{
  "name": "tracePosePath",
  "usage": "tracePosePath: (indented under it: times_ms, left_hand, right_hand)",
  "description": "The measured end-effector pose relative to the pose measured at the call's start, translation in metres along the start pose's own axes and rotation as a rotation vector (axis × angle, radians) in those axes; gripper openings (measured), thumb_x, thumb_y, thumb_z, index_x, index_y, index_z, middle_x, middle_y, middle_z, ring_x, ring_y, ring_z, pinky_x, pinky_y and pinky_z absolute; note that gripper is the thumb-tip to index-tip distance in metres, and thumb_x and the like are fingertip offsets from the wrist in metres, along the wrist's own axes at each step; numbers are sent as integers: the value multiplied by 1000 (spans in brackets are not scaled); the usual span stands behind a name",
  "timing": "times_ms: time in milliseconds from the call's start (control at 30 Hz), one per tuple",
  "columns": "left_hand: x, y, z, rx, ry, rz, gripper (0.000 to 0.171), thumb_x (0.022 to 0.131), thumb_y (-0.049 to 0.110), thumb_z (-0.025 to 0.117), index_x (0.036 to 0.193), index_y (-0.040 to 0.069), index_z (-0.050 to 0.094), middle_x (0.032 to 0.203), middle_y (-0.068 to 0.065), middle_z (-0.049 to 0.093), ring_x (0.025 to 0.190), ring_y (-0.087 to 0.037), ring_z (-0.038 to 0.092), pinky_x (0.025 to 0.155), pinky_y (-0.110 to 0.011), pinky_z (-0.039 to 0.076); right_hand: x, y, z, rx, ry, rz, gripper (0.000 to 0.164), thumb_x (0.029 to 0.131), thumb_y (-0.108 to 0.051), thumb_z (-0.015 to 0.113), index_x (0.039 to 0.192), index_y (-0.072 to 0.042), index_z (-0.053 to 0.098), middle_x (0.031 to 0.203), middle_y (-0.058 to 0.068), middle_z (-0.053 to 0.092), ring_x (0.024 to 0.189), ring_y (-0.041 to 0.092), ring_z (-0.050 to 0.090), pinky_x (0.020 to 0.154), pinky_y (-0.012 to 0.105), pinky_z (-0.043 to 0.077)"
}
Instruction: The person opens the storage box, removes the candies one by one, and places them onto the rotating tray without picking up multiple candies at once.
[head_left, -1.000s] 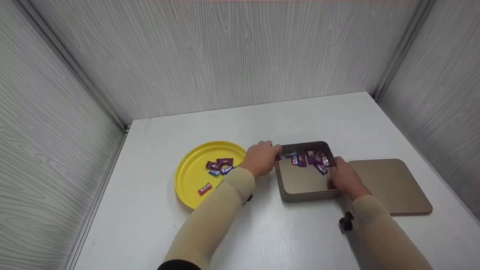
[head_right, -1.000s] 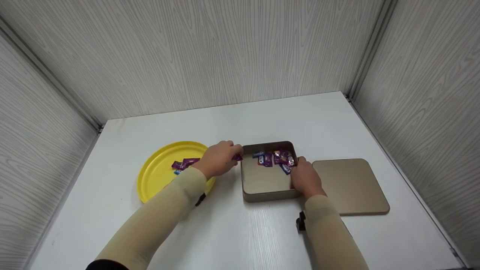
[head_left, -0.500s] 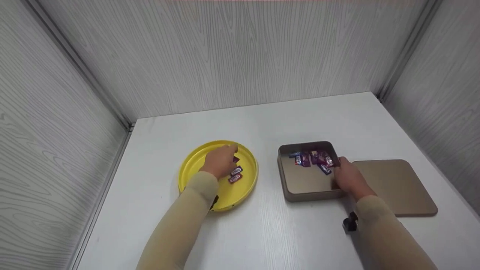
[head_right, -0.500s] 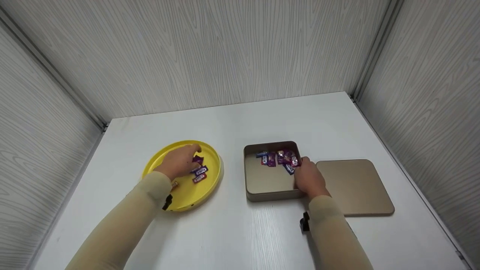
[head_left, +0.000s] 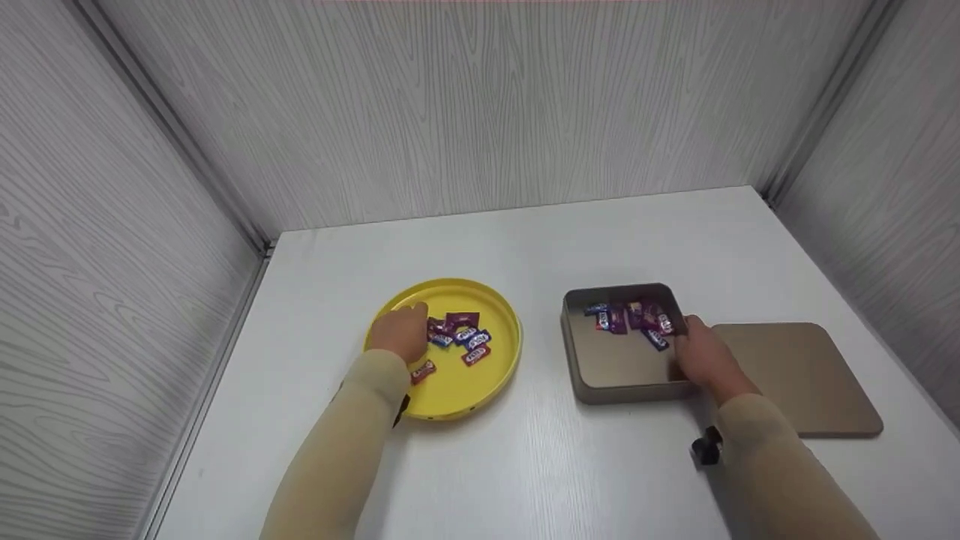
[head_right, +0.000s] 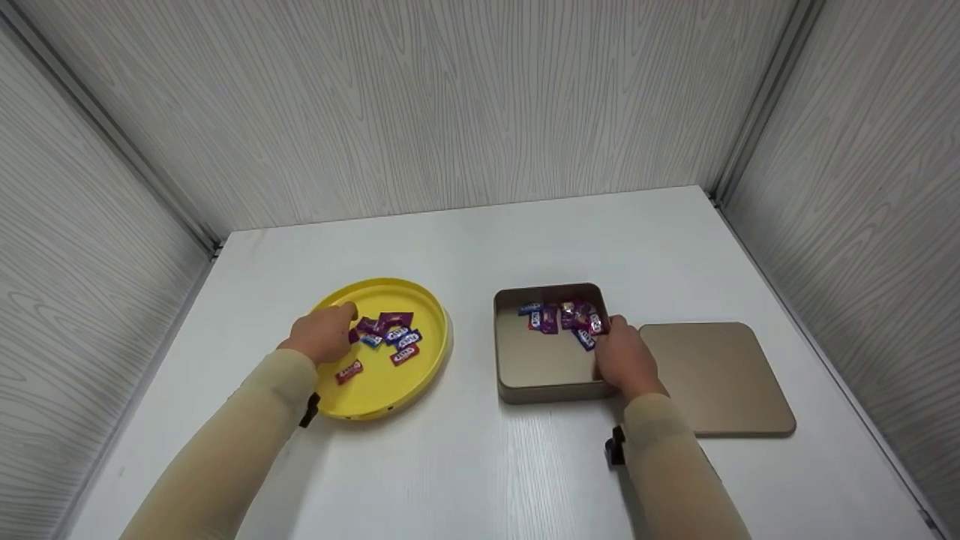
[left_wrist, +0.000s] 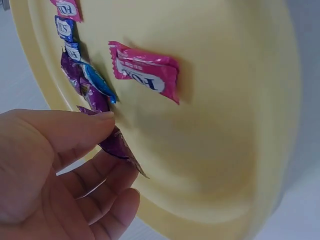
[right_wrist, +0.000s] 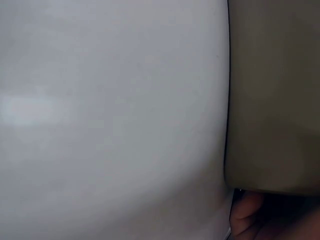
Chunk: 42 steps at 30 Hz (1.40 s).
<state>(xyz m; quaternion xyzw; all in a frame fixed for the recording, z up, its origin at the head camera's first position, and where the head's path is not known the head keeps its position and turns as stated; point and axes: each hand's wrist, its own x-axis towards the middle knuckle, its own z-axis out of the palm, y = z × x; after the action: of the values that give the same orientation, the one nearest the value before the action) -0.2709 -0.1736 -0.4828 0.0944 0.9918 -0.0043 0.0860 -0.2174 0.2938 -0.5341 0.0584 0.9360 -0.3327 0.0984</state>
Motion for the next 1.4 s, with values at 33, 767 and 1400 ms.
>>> tracePosePath:
  times_ms: [33,767,1400]
  left_hand:
    - [1,0,1,10,-3,-5,36,100,11,57,135,1,56,111,-19,67,102,-36,66,90,-50,53]
    - [7,25,-1,-29,12,51,35,101,11,56,135,5,56,117,-17,63,106,-35,62,87,-51,54]
    - [19,151,-13,-118,209,418,36,100,26,59,135,15,60,119,-3,62,109,-19,58,92,-34,51]
  right_hand:
    - [-1,0,0,5,-1,4,49,102,-14,26,141,13,32,136,37,46,113,45,50,100,62,39]
    - [-2,1,-3,8,24,-38,45,102,-13,28,137,14,35,128,36,52,109,43,52,99,63,40]
    - [1,1,1,41,33,-5,47,102,-13,29,141,13,35,127,33,54,106,40,52,96,59,42]
